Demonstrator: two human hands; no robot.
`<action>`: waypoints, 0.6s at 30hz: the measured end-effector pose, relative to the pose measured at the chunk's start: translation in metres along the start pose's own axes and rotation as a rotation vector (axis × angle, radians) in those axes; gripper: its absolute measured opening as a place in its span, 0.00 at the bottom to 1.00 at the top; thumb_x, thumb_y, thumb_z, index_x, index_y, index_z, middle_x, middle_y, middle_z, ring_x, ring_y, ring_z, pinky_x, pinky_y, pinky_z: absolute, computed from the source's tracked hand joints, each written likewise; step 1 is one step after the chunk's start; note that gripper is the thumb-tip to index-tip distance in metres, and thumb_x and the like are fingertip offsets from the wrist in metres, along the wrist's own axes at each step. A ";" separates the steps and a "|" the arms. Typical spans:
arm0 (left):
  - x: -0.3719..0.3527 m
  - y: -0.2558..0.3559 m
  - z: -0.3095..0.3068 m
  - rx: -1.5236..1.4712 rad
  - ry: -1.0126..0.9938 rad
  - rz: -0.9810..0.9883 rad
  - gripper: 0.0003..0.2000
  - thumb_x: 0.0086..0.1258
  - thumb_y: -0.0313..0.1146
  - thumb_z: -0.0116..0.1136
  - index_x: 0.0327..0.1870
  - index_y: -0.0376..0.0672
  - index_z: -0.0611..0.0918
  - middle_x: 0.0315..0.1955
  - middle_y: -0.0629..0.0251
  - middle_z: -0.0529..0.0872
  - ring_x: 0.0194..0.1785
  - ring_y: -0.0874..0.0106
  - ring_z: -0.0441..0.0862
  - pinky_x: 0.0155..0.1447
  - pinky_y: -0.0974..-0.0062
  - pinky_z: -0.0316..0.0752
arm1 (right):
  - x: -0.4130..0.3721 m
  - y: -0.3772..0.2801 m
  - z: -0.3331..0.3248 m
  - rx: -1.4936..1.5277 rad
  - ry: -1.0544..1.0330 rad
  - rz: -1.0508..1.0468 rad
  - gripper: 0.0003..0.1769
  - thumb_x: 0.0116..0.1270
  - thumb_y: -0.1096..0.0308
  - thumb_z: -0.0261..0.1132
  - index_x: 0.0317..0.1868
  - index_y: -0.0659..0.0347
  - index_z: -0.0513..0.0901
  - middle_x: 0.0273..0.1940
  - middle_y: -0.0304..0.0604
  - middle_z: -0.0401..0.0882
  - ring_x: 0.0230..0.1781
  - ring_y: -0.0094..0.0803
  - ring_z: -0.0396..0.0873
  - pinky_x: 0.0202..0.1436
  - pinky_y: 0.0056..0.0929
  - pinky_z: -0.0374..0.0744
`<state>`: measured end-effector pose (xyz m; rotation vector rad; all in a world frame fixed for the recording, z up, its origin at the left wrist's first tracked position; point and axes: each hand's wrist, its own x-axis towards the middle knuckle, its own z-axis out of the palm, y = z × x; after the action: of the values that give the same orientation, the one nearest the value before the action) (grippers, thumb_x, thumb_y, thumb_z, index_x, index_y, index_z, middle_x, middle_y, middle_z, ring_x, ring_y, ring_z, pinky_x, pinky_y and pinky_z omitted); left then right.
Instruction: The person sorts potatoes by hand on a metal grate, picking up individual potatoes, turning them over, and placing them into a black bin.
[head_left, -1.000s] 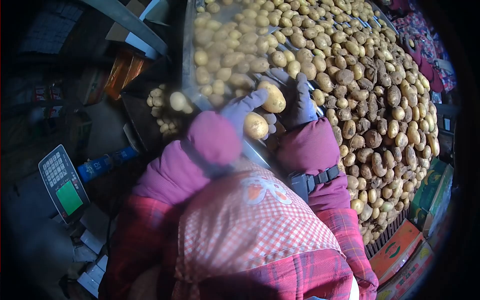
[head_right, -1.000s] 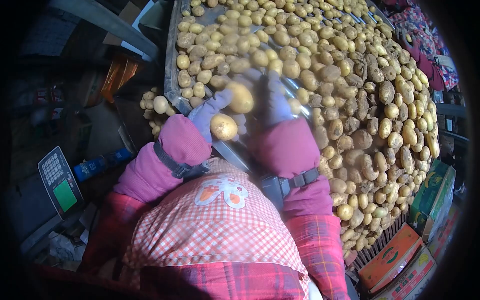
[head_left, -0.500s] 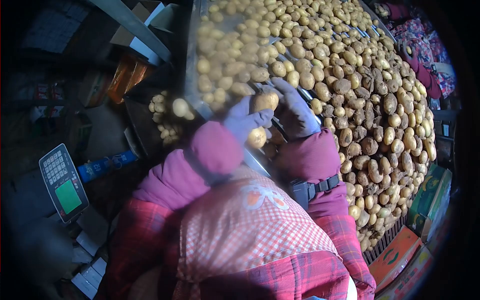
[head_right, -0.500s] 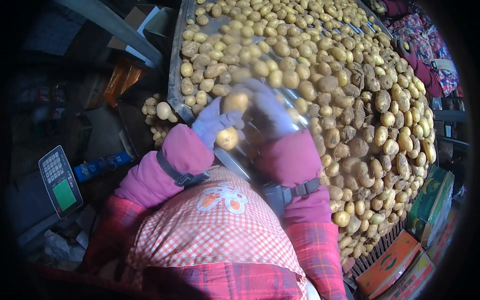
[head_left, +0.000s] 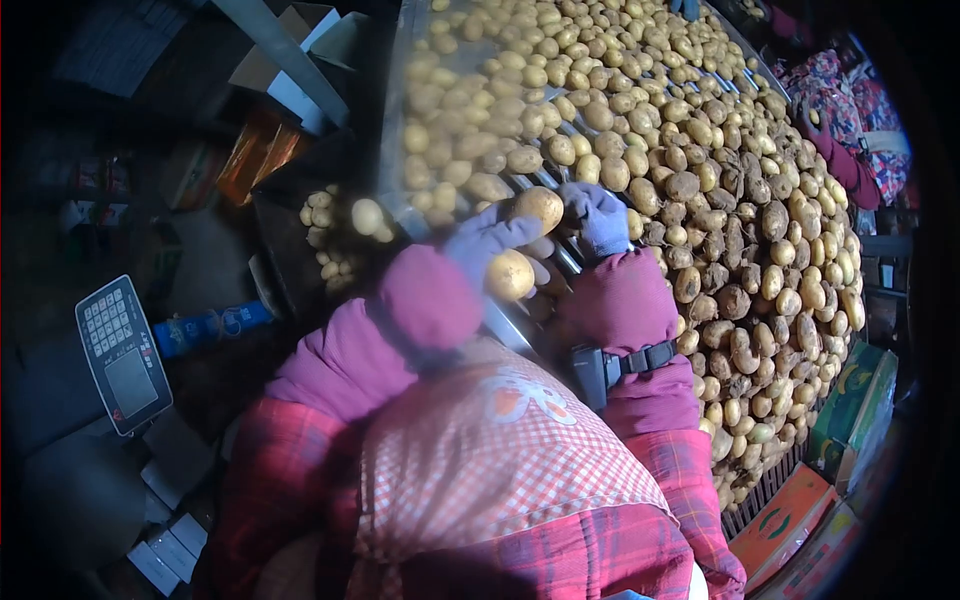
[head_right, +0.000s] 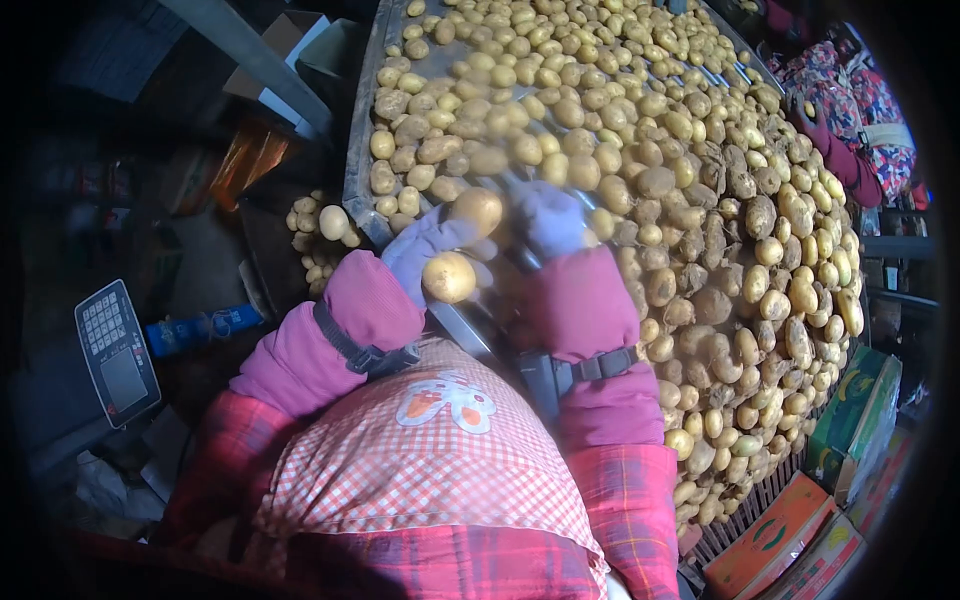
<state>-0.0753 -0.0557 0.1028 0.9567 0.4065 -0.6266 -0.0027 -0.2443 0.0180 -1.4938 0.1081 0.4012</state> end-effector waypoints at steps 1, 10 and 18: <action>0.002 0.001 -0.005 -0.031 -0.059 0.020 0.23 0.66 0.37 0.57 0.61 0.41 0.71 0.50 0.56 0.79 0.46 0.67 0.81 0.41 0.70 0.81 | -0.002 0.004 -0.001 0.049 0.150 0.052 0.12 0.64 0.66 0.64 0.42 0.68 0.80 0.34 0.41 0.80 0.31 0.22 0.76 0.36 0.19 0.74; 0.000 0.020 -0.040 -0.419 -0.203 0.210 0.29 0.67 0.51 0.50 0.64 0.42 0.68 0.54 0.53 0.77 0.51 0.55 0.79 0.40 0.67 0.81 | -0.026 0.012 -0.021 -0.899 0.170 -0.432 0.19 0.68 0.64 0.61 0.56 0.64 0.76 0.54 0.47 0.76 0.55 0.34 0.74 0.59 0.30 0.71; -0.049 0.027 -0.158 -0.141 0.162 0.561 0.21 0.68 0.42 0.52 0.60 0.43 0.71 0.44 0.55 0.79 0.39 0.66 0.80 0.36 0.70 0.78 | -0.056 0.031 -0.056 -0.529 0.107 -0.158 0.18 0.69 0.64 0.59 0.54 0.65 0.77 0.49 0.46 0.79 0.52 0.32 0.75 0.57 0.29 0.72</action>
<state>-0.1029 0.1053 0.0653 0.9341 0.3008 -0.0108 -0.0555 -0.3092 0.0014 -2.0307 -0.0370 0.2286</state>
